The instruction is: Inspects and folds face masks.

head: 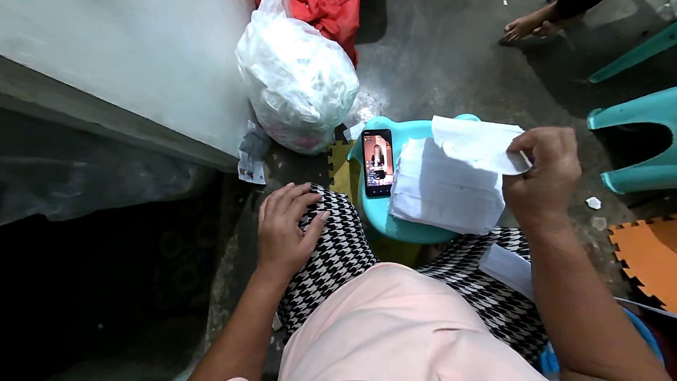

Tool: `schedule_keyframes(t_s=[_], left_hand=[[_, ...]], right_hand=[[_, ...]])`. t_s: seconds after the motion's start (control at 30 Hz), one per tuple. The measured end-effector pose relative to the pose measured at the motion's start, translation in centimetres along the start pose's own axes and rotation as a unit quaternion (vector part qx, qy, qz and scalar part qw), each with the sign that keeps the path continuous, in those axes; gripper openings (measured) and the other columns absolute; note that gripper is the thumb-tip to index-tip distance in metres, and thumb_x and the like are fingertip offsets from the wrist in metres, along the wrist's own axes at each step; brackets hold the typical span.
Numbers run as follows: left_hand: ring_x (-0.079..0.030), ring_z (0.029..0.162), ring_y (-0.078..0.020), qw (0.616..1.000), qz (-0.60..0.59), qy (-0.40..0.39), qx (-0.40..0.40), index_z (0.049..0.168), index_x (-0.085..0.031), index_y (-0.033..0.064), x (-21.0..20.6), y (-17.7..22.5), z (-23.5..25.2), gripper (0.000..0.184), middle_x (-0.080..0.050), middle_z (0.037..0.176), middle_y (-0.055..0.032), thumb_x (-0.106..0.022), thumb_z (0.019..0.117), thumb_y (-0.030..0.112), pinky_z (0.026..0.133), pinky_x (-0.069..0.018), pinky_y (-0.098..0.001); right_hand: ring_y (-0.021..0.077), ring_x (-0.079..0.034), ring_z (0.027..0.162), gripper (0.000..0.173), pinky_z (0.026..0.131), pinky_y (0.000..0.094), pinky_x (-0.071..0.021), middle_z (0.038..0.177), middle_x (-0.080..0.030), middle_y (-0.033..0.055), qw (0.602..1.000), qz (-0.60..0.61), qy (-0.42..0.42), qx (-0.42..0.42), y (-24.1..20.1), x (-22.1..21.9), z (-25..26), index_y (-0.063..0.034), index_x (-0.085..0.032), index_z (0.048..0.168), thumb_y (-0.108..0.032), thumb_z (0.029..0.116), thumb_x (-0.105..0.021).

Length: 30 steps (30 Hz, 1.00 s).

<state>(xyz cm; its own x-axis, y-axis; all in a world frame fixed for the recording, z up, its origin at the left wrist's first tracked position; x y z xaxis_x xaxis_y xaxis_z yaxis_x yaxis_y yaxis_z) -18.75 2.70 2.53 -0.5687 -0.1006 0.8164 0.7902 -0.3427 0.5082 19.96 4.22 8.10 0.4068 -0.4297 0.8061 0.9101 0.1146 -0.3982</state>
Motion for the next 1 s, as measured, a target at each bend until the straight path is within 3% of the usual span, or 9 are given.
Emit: schedule_keyframes(t_s=[0.07, 0.2, 0.5, 0.83, 0.93, 1.0], left_hand=[[-0.051, 0.138, -0.0317, 1.000, 0.002, -0.001, -0.005, 0.117, -0.074, 0.0153, 0.1, 0.1, 0.0, 0.038, -0.066, 0.135, -0.0077, -0.057, 0.0994, 0.044, 0.115, -0.0341, -0.0571], [-0.051, 0.138, -0.0307, 1.000, 0.000, 0.000, -0.005, 0.117, -0.074, 0.0157, 0.1, 0.1, 0.0, 0.038, -0.066, 0.134, -0.0069, -0.057, 0.0996, 0.044, 0.115, -0.0342, -0.0561], [-0.051, 0.138, -0.0311, 1.000, 0.006, -0.002, -0.005, 0.117, -0.075, 0.0153, 0.0, 0.3, 0.1, 0.038, -0.066, 0.134, -0.0074, -0.056, 0.0998, 0.043, 0.115, -0.0342, -0.0552], [-0.050, 0.138, -0.0316, 1.000, 0.006, -0.004, -0.004, 0.117, -0.075, 0.0149, 0.1, 0.3, 0.1, 0.037, -0.066, 0.134, -0.0078, -0.057, 0.0995, 0.043, 0.115, -0.0344, -0.0555], [-0.051, 0.138, -0.0318, 1.000, 0.006, -0.005, -0.008, 0.117, -0.075, 0.0150, 0.0, 0.2, 0.1, 0.038, -0.066, 0.134, -0.0079, -0.057, 0.0997, 0.043, 0.115, -0.0345, -0.0556], [-0.051, 0.138, -0.0313, 1.000, 0.005, -0.009, -0.009, 0.117, -0.074, 0.0151, 0.0, 0.3, 0.3, 0.038, -0.066, 0.135, -0.0078, -0.056, 0.0997, 0.044, 0.115, -0.0343, -0.0549]], right_hand=[[0.0498, -0.064, 0.102, 0.024, 0.078, 0.0614, -0.0551, 0.122, -0.057, 0.0333, 0.998, -0.017, -0.053, -0.013, -0.3, -0.5, -1.4, 0.0081, -0.063, 0.106, 0.012, 0.0819, -0.065], [0.0486, -0.066, 0.089, 0.020, 0.064, 0.0599, -0.0553, 0.121, -0.058, 0.0313, 0.995, -0.030, -0.093, -0.001, 0.4, -1.5, -3.9, 0.0050, -0.065, 0.100, 0.013, 0.0814, -0.064], [0.0466, -0.066, 0.085, 0.020, 0.066, 0.0597, -0.0557, 0.117, -0.060, 0.0299, 0.988, -0.042, -0.150, 0.023, 1.0, -1.7, -6.2, 0.0026, -0.069, 0.095, 0.016, 0.0812, -0.062], [0.0498, -0.064, 0.094, 0.032, 0.075, 0.0640, -0.0530, 0.113, -0.063, 0.0289, 0.983, -0.038, -0.176, 0.032, 1.4, -0.8, -6.1, -0.0020, -0.074, 0.102, 0.016, 0.0856, -0.053], [0.0531, -0.059, 0.108, 0.026, 0.087, 0.0647, -0.0492, 0.118, -0.061, 0.0310, 0.991, -0.039, -0.121, 0.028, 0.8, 0.2, -4.7, 0.0021, -0.071, 0.109, 0.002, 0.0924, -0.050], [0.0526, -0.053, 0.124, 0.031, 0.101, 0.0647, -0.0432, 0.128, -0.059, 0.0306, 0.993, -0.040, -0.103, 0.034, 0.1, -0.1, -3.2, 0.0031, -0.066, 0.119, -0.015, 0.1004, -0.049]])
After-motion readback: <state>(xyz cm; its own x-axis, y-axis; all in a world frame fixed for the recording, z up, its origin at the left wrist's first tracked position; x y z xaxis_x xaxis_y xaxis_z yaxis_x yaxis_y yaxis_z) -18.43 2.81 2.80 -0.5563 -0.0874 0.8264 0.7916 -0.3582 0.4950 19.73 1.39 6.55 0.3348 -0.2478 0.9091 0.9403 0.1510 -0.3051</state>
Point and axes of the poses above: each hand's wrist, its own z-axis towards the middle knuckle, its own x-axis out of the back of the hand, y = z × x, the point moved 4 cm from there along z, towards the middle knuckle
